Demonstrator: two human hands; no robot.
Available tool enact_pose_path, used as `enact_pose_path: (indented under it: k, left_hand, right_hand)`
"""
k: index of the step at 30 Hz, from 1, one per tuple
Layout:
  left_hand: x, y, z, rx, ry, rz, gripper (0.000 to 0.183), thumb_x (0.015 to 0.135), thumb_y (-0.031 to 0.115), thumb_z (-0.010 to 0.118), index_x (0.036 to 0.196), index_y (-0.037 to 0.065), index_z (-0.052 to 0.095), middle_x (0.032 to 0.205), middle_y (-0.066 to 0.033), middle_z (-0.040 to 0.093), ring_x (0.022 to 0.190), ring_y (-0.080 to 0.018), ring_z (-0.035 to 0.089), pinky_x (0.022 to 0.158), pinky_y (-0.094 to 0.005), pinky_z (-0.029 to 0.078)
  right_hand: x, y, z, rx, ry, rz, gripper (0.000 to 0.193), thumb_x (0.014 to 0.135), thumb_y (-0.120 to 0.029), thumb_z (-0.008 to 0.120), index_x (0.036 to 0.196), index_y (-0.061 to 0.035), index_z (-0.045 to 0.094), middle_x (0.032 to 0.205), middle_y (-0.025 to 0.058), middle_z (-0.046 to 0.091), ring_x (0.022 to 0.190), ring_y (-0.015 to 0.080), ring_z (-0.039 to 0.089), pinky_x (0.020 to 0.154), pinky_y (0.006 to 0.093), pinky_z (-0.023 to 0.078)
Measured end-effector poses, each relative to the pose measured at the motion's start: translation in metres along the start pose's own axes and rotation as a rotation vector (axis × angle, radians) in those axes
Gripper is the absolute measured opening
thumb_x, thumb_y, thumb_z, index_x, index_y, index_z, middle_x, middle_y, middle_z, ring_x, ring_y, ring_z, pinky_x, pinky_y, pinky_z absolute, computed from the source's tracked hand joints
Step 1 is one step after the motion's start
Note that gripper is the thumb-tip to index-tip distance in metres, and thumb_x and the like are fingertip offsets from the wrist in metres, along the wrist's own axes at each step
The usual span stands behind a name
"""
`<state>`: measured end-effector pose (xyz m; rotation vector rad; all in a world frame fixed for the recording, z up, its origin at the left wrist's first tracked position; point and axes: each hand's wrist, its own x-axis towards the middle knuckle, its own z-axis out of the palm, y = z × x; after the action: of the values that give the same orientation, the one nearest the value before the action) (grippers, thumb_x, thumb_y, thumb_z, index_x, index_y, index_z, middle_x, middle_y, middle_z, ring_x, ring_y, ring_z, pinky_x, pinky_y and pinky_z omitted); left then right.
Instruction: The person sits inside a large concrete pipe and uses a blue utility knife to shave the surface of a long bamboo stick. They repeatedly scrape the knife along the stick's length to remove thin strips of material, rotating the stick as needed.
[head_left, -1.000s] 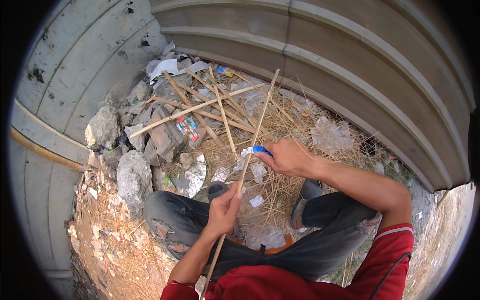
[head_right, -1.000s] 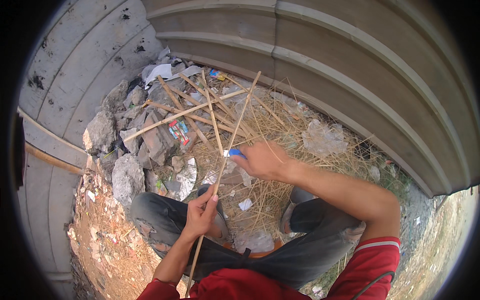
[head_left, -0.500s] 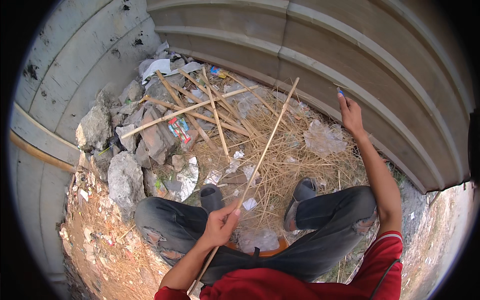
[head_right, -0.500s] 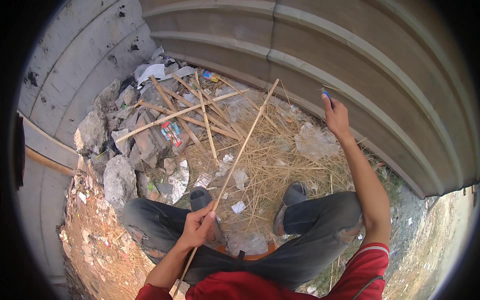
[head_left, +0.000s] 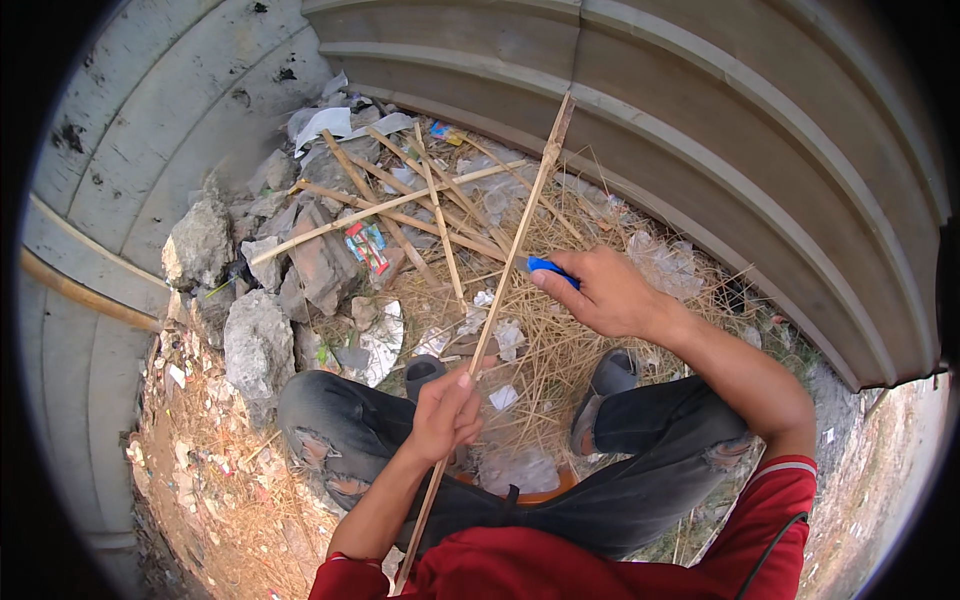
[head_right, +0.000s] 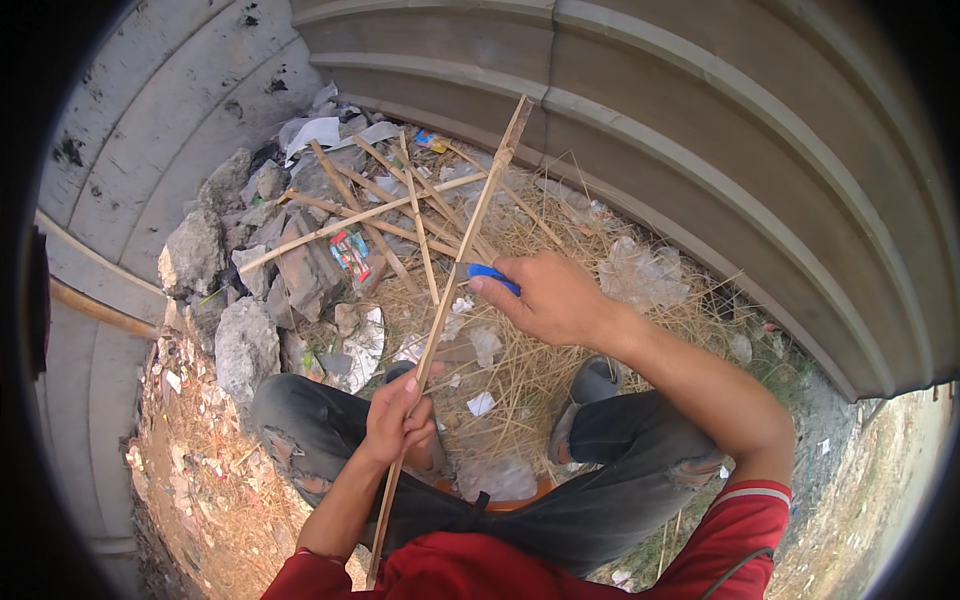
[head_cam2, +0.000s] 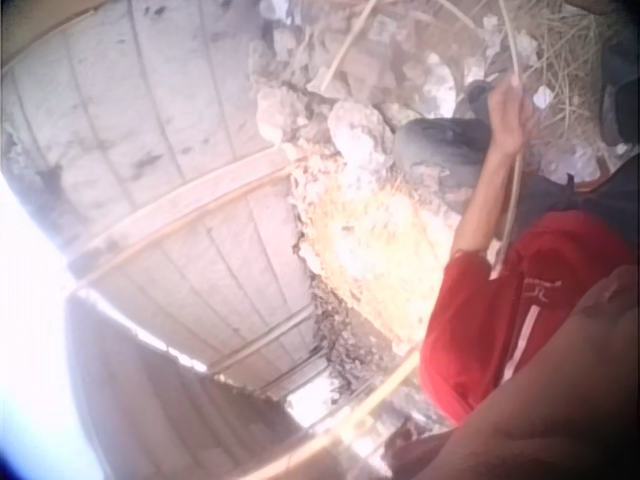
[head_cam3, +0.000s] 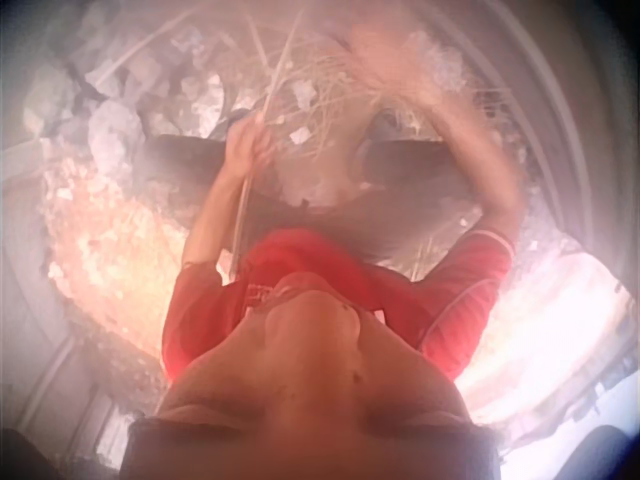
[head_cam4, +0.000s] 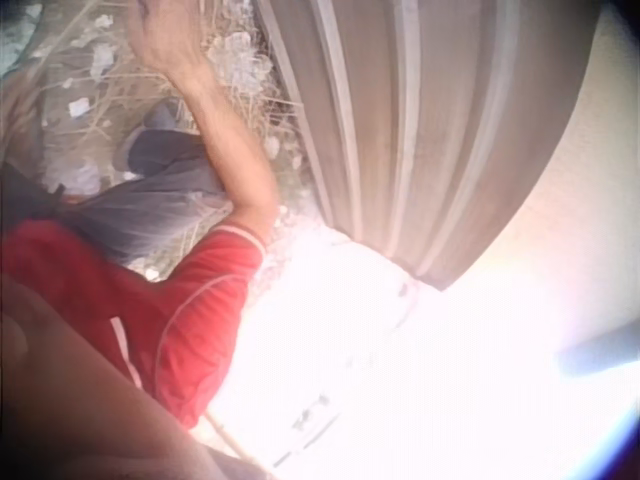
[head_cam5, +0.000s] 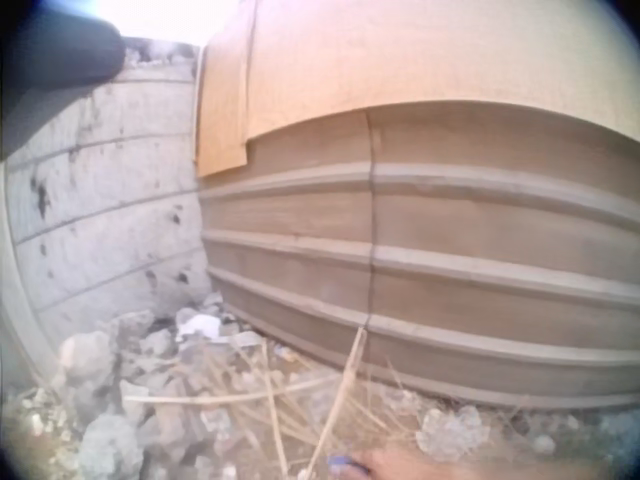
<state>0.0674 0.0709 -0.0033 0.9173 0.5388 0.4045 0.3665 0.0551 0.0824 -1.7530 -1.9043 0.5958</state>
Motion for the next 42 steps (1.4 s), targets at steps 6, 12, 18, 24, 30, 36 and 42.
enact_pose_path:
  k: [6, 12, 18, 24, 30, 36, 42]
  left_hand:
    - [-0.001, 0.004, 0.002, -0.086, 0.065, -0.045, 0.05, 0.114, 0.037, 0.04, 0.151, 0.004, 0.046, 0.057, 0.0058, 0.027, 0.039, -0.0059, 0.023, 0.039, -0.0253, 0.026]
    - [-0.003, -0.001, -0.002, -0.094, 0.067, -0.077, 0.048, 0.114, 0.033, 0.039, 0.15, 0.003, 0.047, 0.057, 0.0049, 0.027, 0.039, -0.0058, 0.023, 0.039, -0.0249, 0.025]
    - [-0.023, -0.011, 0.0, -0.026, -0.024, -0.122, 0.048, 0.114, 0.03, 0.04, 0.151, 0.001, 0.047, 0.055, 0.0043, 0.027, 0.039, -0.0052, 0.023, 0.039, -0.0245, 0.024]
    - [-0.02, -0.008, -0.006, -0.024, -0.048, -0.124, 0.048, 0.114, 0.03, 0.04, 0.151, 0.0, 0.047, 0.055, 0.0049, 0.027, 0.039, -0.0052, 0.024, 0.039, -0.0246, 0.024]
    - [-0.018, -0.007, -0.004, 0.013, -0.039, -0.134, 0.049, 0.114, 0.031, 0.04, 0.151, 0.0, 0.047, 0.056, 0.0048, 0.027, 0.038, -0.0052, 0.024, 0.039, -0.0247, 0.024]
    - [-0.02, -0.003, -0.012, -0.075, -0.053, -0.194, 0.049, 0.114, 0.032, 0.04, 0.152, 0.003, 0.046, 0.056, 0.0053, 0.028, 0.038, -0.0056, 0.025, 0.039, -0.0248, 0.027]
    - [-0.015, -0.005, -0.01, -0.061, -0.045, -0.208, 0.051, 0.114, 0.033, 0.041, 0.153, 0.001, 0.045, 0.056, 0.0047, 0.029, 0.038, -0.0052, 0.026, 0.039, -0.0246, 0.028]
  right_hand:
    - [-0.01, -0.036, 0.049, -0.084, -0.242, -0.017, 0.056, 0.103, -0.054, 0.053, 0.094, -0.0022, 0.072, 0.075, 0.0248, 0.07, 0.074, 0.0473, 0.069, 0.071, 0.0564, 0.055]
    - [0.007, -0.001, 0.058, -0.262, -0.047, -0.051, 0.053, 0.104, -0.054, 0.053, 0.102, -0.005, 0.073, 0.064, 0.0232, 0.065, 0.067, 0.0465, 0.067, 0.065, 0.0558, 0.054]
    - [0.027, 0.059, -0.015, -0.267, 0.285, 0.217, 0.057, 0.106, -0.049, 0.05, 0.088, 0.0, 0.071, 0.068, 0.0242, 0.066, 0.069, 0.0459, 0.067, 0.067, 0.0561, 0.052]
    - [0.018, 0.054, -0.011, -0.316, 0.361, 0.18, 0.055, 0.104, -0.05, 0.055, 0.085, -0.001, 0.072, 0.069, 0.0234, 0.067, 0.07, 0.0471, 0.066, 0.066, 0.0562, 0.052]
    - [0.021, 0.08, -0.01, -0.095, 0.256, 0.265, 0.057, 0.103, -0.053, 0.057, 0.077, -0.0027, 0.066, 0.058, 0.0142, 0.058, 0.053, 0.0352, 0.056, 0.054, 0.0477, 0.046]
    - [0.01, 0.076, -0.033, 1.012, -0.231, 0.409, 0.053, 0.102, -0.051, 0.061, 0.066, -0.0162, 0.042, 0.054, -0.0091, 0.026, 0.046, 0.0039, 0.021, 0.042, 0.0255, 0.013]
    - [-0.003, 0.076, -0.043, -0.057, 0.275, -0.011, 0.036, 0.084, -0.034, 0.084, 0.082, -0.0041, 0.063, 0.06, 0.0048, 0.05, 0.054, 0.019, 0.047, 0.055, 0.0357, 0.042]
